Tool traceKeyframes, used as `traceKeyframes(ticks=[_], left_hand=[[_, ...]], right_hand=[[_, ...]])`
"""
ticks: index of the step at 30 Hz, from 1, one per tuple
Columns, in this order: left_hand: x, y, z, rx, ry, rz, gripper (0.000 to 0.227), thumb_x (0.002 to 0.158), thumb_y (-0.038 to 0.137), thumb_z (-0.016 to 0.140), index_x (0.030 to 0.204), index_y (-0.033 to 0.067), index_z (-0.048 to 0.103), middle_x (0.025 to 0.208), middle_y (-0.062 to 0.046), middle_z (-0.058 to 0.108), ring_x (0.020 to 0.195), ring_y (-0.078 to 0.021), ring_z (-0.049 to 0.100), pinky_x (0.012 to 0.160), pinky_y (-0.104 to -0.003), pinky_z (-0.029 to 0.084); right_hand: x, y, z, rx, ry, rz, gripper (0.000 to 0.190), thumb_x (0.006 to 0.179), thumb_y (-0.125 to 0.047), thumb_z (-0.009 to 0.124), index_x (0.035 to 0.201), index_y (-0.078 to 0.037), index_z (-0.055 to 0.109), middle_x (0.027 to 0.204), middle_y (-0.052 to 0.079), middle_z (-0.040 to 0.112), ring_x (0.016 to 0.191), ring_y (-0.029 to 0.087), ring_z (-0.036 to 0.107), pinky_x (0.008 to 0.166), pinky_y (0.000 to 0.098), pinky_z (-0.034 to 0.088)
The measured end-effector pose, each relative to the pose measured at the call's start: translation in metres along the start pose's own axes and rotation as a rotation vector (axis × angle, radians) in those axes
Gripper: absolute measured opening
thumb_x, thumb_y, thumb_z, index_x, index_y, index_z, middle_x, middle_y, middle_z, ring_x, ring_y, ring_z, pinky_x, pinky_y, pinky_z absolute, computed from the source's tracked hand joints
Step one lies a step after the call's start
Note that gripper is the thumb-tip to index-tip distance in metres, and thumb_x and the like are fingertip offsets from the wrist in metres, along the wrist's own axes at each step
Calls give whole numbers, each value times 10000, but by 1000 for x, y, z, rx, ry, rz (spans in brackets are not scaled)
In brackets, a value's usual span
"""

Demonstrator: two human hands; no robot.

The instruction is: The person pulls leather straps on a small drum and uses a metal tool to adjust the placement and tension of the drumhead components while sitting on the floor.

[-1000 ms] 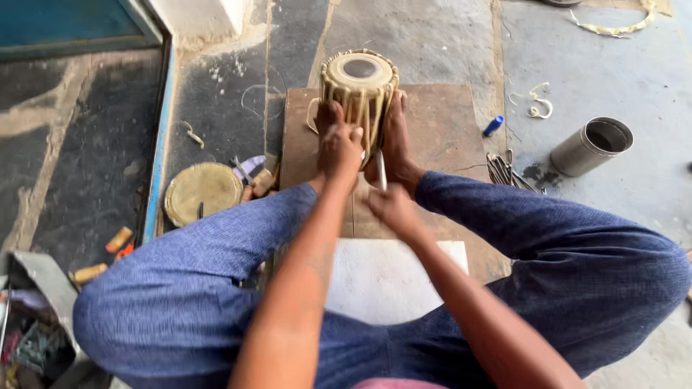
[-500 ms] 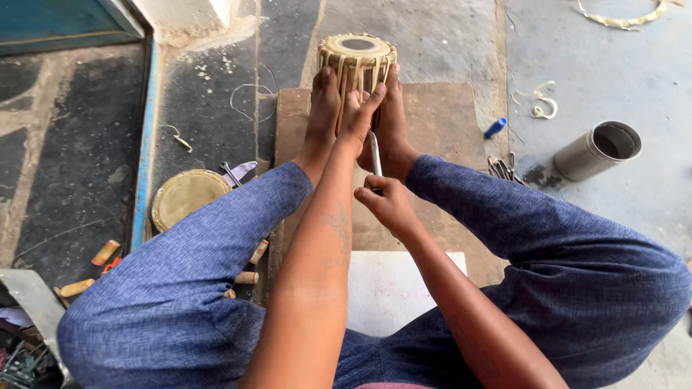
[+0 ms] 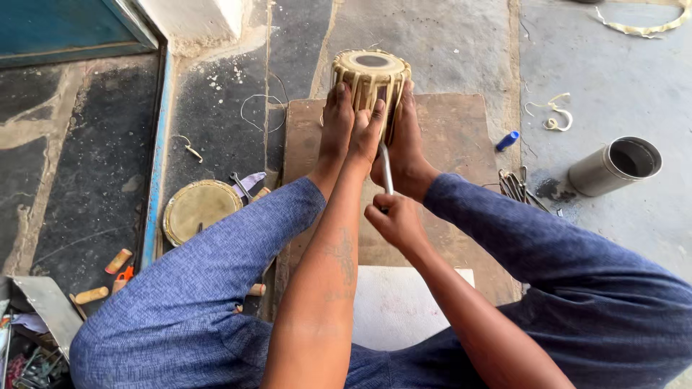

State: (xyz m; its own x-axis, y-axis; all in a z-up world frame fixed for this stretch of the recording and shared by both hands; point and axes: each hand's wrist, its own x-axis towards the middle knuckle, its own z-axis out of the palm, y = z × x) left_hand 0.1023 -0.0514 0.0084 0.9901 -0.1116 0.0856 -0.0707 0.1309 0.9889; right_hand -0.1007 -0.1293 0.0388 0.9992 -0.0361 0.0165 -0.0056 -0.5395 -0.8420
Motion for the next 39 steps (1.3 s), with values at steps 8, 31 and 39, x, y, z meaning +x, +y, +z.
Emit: traceKeyframes(ticks=[8,31,39], left_hand=[[-6,10,-18,119,-2,-178,904,990,740,410,1363,-69,561,920,-81,633,837,-185,609,804,-318,516],[-97,-90,-27,90,-73,86,349,978,331,752,892,6,662,793,-11,610,767,-139,563,706,-336,472],[-84,18,-40,724,109,344,333,996,347,641,879,36,664,884,-162,688,859,-379,661,746,-474,499]], right_hand=[[86,43,7,-425,82,-484,238,812,-252,713,680,-85,608,691,137,632,651,372,642,580,490,505],[-58,13,13,544,-32,331,239,893,-205,642,684,-91,622,557,-8,542,490,94,495,450,278,371],[-37,6,28,-356,32,-294,274,842,-245,722,672,-51,630,611,140,588,512,311,574,555,385,408]])
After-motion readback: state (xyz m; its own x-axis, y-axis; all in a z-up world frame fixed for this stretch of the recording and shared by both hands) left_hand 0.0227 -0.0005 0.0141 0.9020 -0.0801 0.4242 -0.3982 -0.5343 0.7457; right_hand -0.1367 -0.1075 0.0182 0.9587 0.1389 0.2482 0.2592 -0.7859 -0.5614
